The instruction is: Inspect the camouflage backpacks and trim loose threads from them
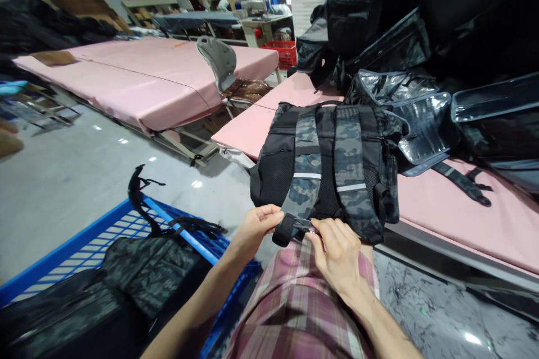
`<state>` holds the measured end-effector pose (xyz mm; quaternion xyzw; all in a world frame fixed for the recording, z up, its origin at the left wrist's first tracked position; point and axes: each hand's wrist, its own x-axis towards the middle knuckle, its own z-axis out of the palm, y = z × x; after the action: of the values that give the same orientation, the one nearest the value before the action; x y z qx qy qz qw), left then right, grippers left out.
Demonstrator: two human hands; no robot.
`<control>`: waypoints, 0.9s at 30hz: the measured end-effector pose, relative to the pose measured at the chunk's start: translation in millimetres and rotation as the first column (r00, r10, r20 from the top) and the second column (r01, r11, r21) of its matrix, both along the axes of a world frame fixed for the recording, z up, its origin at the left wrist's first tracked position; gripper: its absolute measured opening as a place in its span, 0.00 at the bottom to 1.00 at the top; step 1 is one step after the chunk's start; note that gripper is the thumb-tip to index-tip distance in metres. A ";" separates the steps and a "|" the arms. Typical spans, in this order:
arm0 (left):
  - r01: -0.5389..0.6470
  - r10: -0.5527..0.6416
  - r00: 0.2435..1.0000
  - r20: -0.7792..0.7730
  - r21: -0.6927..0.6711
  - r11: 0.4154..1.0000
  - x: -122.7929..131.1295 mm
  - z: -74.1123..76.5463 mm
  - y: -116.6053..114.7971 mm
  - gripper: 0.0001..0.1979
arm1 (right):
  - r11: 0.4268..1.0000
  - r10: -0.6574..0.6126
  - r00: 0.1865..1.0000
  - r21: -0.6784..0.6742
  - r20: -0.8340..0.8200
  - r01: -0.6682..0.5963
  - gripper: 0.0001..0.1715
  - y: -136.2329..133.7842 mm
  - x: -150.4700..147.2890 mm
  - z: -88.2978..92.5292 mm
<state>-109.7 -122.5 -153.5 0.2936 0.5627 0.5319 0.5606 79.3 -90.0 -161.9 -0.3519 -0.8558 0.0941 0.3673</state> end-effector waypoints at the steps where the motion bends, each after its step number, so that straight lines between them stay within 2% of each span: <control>1: 0.000 0.000 1.000 0.003 0.005 1.000 0.2 -0.6 0.0 0.15 | 1.000 0.000 1.000 0.005 0.006 0.000 0.08 -0.1 -0.8 0.2; 8: -0.004 0.004 1.000 0.002 0.006 1.000 0.8 -1.6 -0.2 0.16 | 0.999 -0.044 0.999 0.031 0.024 0.043 0.08 0.7 -0.6 0.4; 17: -0.007 0.007 1.000 0.026 0.006 1.000 1.2 -6.9 0.2 0.17 | 1.000 -0.020 1.000 0.003 0.002 0.020 0.07 -1.2 -1.7 -0.4; 21: 0.001 -0.001 1.000 0.029 0.009 1.000 0.6 -8.5 -0.1 0.17 | 0.998 -0.057 0.997 -0.032 -0.047 0.055 0.06 0.0 0.1 -3.5; 27: 0.002 -0.003 0.998 0.060 0.023 1.000 1.6 -9.2 -0.7 0.16 | 1.000 0.000 1.000 -0.031 -0.001 0.000 0.08 -3.5 -1.1 -2.1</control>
<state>-108.2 -123.2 -162.7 0.2846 0.5389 0.5464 0.5745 78.1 -93.5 -164.0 -0.3575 -0.8540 0.1075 0.3624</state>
